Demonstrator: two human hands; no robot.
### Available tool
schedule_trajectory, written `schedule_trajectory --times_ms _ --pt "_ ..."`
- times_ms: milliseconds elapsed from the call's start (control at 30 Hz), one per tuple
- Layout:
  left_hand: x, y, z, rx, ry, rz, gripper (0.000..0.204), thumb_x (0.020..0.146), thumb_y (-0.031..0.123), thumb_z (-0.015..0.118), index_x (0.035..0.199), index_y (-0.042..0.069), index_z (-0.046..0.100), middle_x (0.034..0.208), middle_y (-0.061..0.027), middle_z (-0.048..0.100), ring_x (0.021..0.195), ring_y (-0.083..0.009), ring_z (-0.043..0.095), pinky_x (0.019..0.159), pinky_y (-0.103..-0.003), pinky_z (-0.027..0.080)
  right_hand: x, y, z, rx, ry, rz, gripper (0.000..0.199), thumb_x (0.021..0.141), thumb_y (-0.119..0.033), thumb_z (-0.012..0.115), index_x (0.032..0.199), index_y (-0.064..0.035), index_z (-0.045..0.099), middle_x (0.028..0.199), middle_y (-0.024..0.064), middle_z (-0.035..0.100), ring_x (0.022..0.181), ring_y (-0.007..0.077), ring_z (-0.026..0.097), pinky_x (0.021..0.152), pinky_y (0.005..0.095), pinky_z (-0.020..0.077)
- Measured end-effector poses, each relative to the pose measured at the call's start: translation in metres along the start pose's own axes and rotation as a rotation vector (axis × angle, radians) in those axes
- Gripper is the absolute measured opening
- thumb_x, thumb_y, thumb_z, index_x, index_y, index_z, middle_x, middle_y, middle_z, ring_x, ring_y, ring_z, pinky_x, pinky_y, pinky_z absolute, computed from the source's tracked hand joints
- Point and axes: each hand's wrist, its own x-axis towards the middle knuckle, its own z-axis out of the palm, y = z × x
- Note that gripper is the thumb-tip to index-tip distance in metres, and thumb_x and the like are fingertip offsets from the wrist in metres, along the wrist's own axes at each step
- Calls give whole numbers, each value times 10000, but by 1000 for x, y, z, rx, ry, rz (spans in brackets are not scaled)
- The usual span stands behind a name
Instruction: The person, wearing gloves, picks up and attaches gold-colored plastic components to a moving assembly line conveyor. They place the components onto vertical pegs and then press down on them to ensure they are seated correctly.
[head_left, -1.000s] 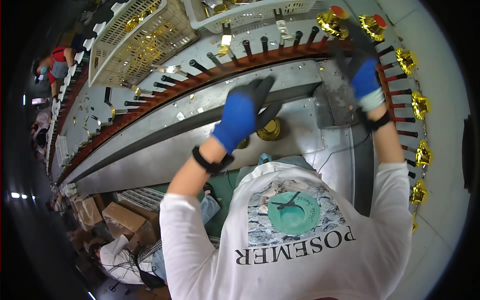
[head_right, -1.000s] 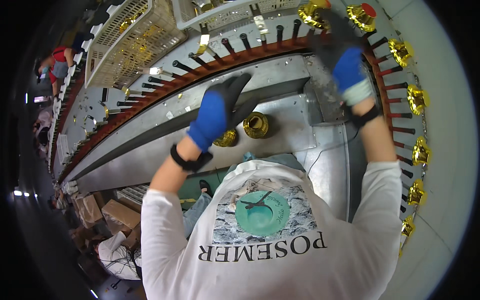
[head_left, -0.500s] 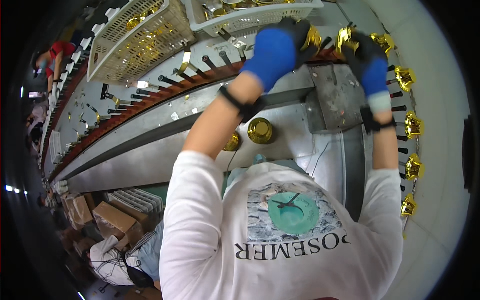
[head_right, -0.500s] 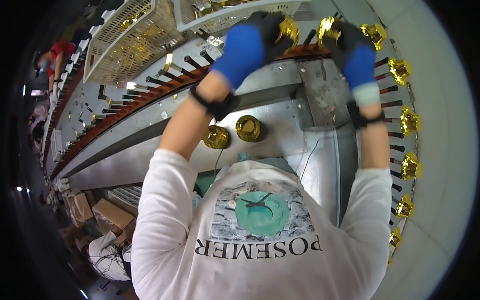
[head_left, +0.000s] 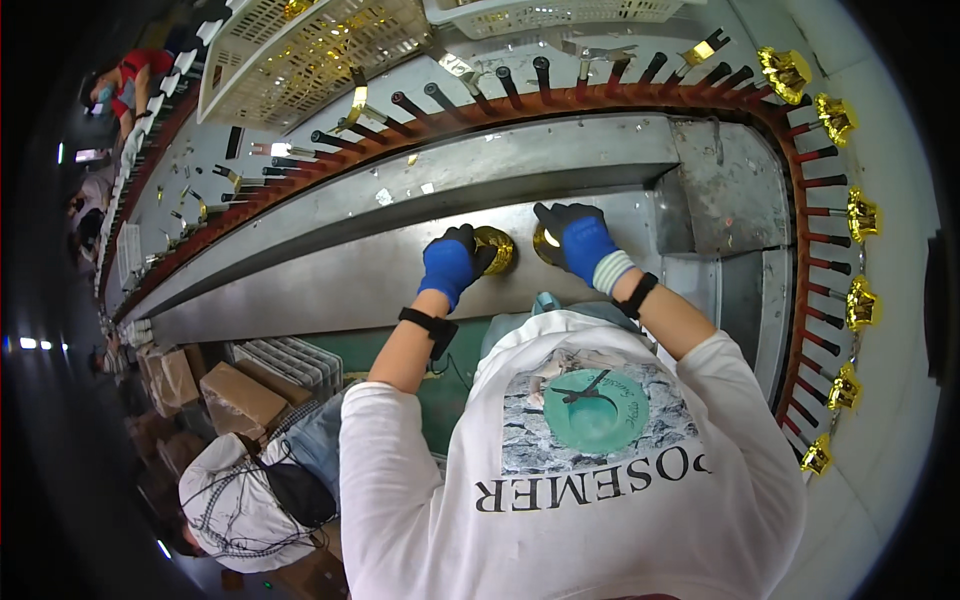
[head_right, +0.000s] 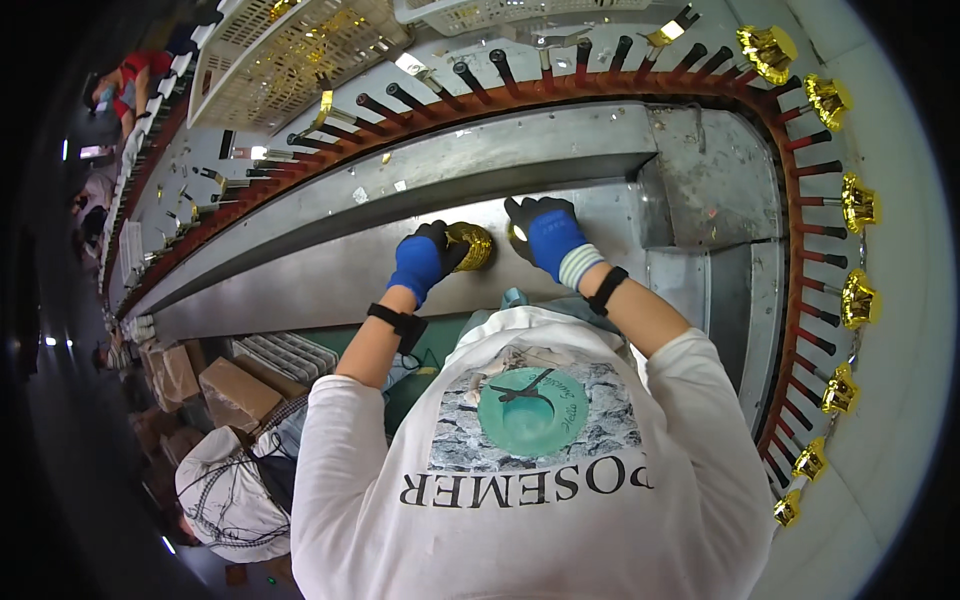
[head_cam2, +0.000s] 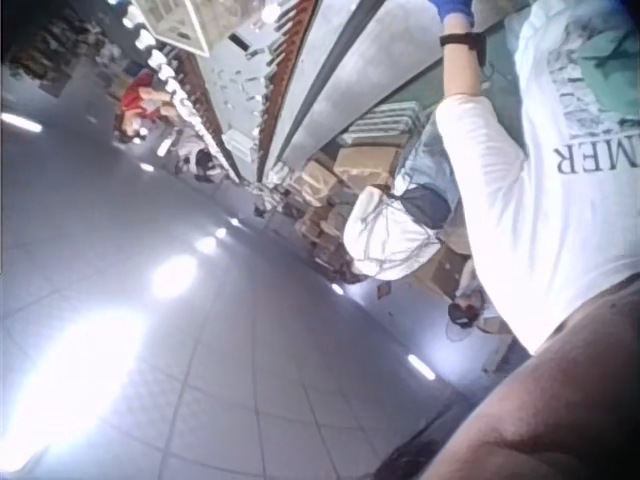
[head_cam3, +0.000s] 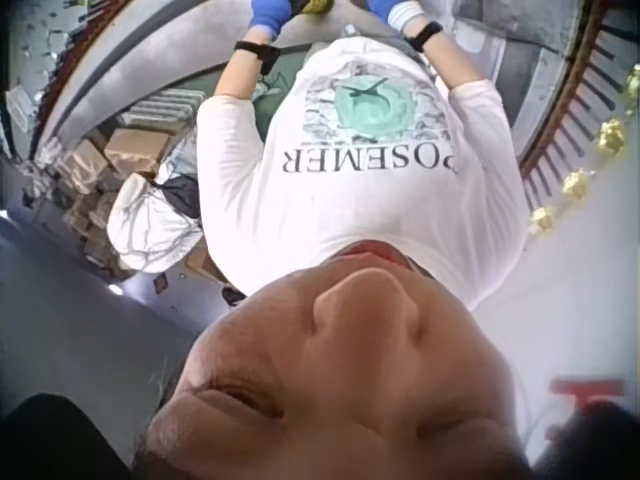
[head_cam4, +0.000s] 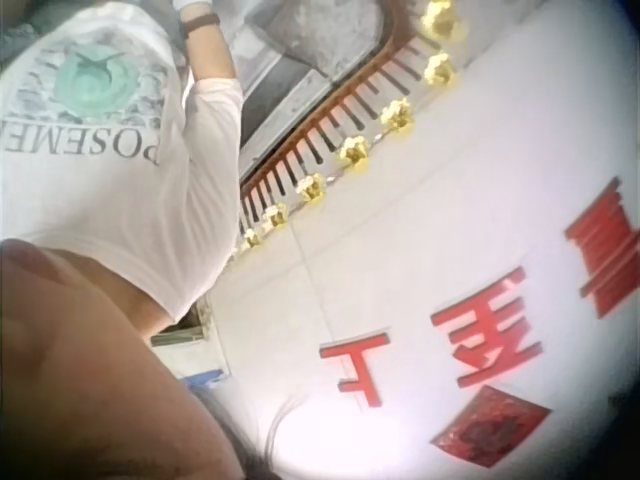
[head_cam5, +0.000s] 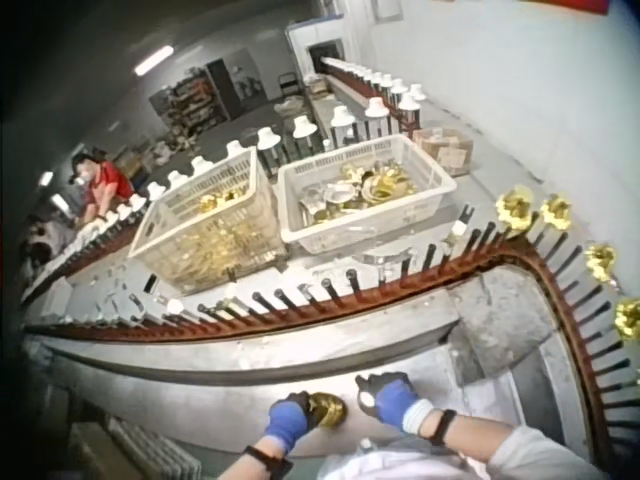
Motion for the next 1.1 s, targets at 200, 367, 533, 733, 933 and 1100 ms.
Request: schedule_trajectory --times_ms 200,367,533,733,933,1100 --pt "14 63 -64 -25 197 292 725 901 504 795 1437 46 627 1012 -249 749 900 -452 740 752 -499 590 -40 55 -88 107 366 -108 699 897 -332 813 1478 -19 586 1481 240 611 1344 428 597 1143 530 465" --pt "88 196 -160 -329 177 781 567 958 345 773 1419 44 636 1076 -243 753 902 -449 734 775 -503 581 -32 193 -262 -323 1029 23 617 930 -334 811 1426 -13 634 1372 239 693 1250 412 674 1074 470 537" --pt "205 348 -195 -252 663 932 536 957 439 727 1347 78 655 1155 -221 729 990 -418 740 839 -515 601 -25 349 -339 -427 839 326 659 951 -459 772 1445 -45 633 1355 249 682 1225 420 670 1043 473 544" --pt "255 368 -194 70 387 661 537 973 544 661 1365 177 665 1219 -220 735 1051 -416 741 901 -549 585 2 320 -311 -271 679 371 616 974 -427 735 1491 -115 608 1296 230 720 1194 394 704 1022 448 565" --pt "224 318 -173 35 545 705 322 962 418 712 1185 187 738 1092 -171 757 952 -380 756 797 -507 602 27 271 -304 -167 590 401 601 971 -493 705 1432 -110 667 1248 248 741 1146 416 726 986 463 581" --pt "123 252 -200 -301 756 923 418 868 248 852 1248 127 726 1214 -174 736 911 -383 759 743 -447 618 -12 226 -274 -412 754 56 418 940 -380 773 1238 -88 760 1042 181 752 957 396 727 848 483 576"
